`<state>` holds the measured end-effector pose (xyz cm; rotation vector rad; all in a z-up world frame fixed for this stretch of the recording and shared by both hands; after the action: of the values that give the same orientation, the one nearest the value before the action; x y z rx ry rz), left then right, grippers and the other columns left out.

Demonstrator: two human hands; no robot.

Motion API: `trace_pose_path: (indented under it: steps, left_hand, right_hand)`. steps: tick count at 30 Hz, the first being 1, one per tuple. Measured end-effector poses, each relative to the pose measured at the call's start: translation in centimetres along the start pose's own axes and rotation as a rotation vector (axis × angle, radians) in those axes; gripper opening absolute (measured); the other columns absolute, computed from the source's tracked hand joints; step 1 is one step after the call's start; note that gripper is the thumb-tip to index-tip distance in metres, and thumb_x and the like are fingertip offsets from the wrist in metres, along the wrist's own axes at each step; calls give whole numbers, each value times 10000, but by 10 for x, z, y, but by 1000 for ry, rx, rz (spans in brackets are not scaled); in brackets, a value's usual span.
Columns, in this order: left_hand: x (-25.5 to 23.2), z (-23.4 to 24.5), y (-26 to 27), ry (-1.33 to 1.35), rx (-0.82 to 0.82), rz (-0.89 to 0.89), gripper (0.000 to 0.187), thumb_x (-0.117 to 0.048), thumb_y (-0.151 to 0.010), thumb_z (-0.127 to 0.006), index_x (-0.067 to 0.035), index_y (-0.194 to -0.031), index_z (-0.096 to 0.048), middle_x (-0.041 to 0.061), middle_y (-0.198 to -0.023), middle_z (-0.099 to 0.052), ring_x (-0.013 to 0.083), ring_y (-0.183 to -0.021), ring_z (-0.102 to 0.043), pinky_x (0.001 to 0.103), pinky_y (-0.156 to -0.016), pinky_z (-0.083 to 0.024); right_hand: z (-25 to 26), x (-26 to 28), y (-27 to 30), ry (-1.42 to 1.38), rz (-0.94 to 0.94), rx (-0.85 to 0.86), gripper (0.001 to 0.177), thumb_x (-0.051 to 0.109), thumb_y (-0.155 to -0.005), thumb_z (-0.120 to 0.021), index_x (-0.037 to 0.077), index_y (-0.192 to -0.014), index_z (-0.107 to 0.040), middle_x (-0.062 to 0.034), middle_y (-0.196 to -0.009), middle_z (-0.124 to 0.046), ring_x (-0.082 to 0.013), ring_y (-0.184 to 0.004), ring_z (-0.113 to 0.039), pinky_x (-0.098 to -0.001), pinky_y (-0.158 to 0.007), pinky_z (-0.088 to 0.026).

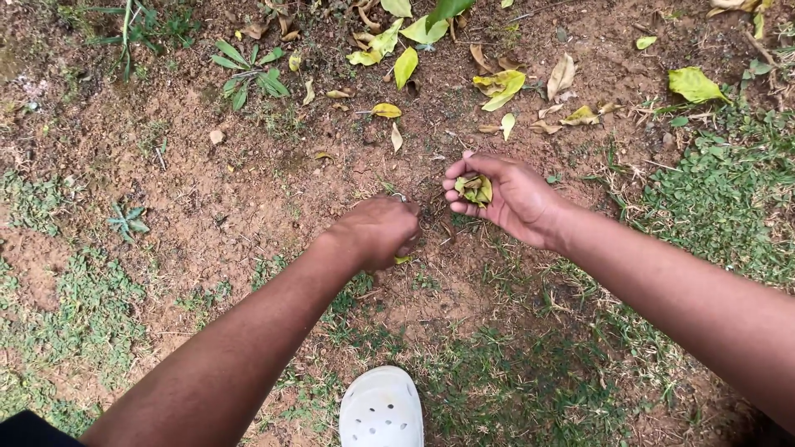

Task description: Picking up fallen dry leaves from the ground and placing them into a black trash bag.

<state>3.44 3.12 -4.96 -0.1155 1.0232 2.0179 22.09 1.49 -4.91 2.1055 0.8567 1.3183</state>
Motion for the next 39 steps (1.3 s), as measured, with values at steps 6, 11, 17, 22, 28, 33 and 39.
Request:
trace_pose_path:
  steps: [6,11,17,22,28,33,39]
  left_hand:
    - [2,39,7,373,-218,-56,65,-32,-800,-710,-73,-792,-661,95,-863,-669,195,-758,-693,366,-733,-593]
    - [-4,76,-9,856,-409,-29,120,-82,-832,-773,-108,-834,-656,27,-838,-706,99,-736,-690,274,-713,-627]
    - [-8,100,-12,919,-513,-39,134,-137,-843,-823,-108,-864,-694,-6,-818,-719,78,-700,-670,296,-694,-614]
    - [12,75,-10,843,-620,116,111,-165,-900,-789,-104,-891,-697,34,-871,-734,114,-737,-651,353,-720,-587]
    - [-34,43,-8,356,-270,-93,178,-141,-784,-795,-163,-942,-717,13,-1079,-636,137,-946,-638,318,-909,-558]
    - [-40,41,-18,68,-325,-172,57,-122,-863,-768,-128,-845,-715,53,-956,-630,222,-963,-625,429,-937,-507]
    - [-18,77,-24,733,-545,7,75,-100,-875,-749,-65,-884,-683,60,-1021,-637,138,-912,-662,336,-838,-607]
  right_hand:
    - [5,-2,2,-31,20,-30,395,331,-1092,-412,10,-1078,-641,-112,-987,-705,-194,-902,-704,-352,-859,-600]
    - [-1,9,10,-127,9,-85,459,392,-1089,-368,3,-1077,-612,-139,-976,-686,-221,-917,-698,-388,-900,-595]
    - [0,20,13,-298,-36,-36,447,366,-1080,-325,13,-1073,-599,-138,-992,-685,-224,-918,-696,-405,-890,-604]
    - [27,22,3,-237,99,88,416,299,-1124,-344,-6,-1085,-624,-161,-1000,-684,-239,-899,-693,-372,-859,-607]
    - [40,27,2,-299,143,-51,391,297,-1125,-362,21,-1058,-630,-151,-1003,-691,-222,-906,-701,-372,-874,-615]
    - [35,22,1,-338,140,-32,405,324,-1105,-385,2,-1075,-627,-147,-1016,-692,-240,-950,-708,-412,-912,-619]
    - [39,23,1,-335,173,-79,419,341,-1108,-370,-3,-1099,-609,-170,-1061,-677,-245,-982,-708,-421,-957,-620]
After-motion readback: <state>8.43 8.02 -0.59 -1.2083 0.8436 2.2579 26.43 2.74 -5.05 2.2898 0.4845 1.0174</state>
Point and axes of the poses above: each hand's wrist, its own y-axis away from the middle knuckle, its own z-axis out of the back of the hand, x = y × z, the point moved 4 cm from there along -y, towards the middle knuckle
